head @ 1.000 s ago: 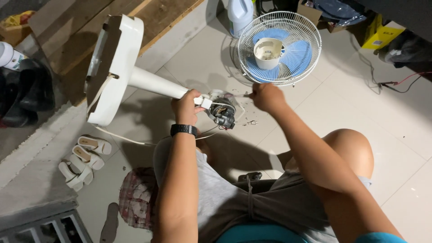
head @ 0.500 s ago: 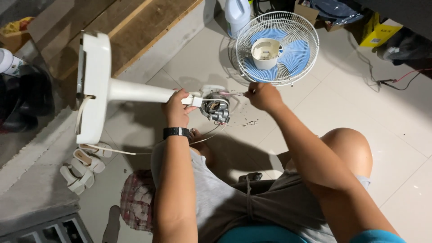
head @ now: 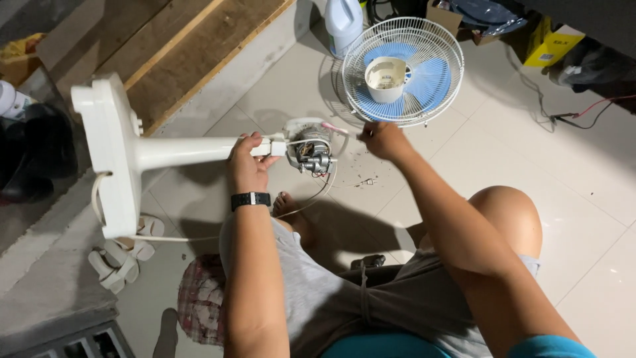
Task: Disassembling an electric fan by removing the motor housing and cleaning the internal components with a brush.
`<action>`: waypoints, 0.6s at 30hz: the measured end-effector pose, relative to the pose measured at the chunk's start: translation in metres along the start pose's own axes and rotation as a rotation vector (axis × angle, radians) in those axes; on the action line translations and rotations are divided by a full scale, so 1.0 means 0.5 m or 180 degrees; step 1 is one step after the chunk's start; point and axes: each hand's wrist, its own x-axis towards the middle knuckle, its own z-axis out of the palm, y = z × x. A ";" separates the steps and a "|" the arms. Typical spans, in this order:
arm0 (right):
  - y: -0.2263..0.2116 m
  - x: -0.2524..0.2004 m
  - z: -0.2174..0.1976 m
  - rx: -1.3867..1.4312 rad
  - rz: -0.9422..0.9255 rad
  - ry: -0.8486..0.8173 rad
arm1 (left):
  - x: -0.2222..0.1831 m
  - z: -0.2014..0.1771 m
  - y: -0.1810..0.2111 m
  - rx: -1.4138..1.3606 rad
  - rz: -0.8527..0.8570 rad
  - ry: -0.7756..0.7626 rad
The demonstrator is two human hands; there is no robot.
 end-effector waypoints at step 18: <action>-0.037 -0.007 0.092 0.1324 0.0343 -0.0628 | -0.065 -0.024 0.063 -0.0569 0.0074 0.0109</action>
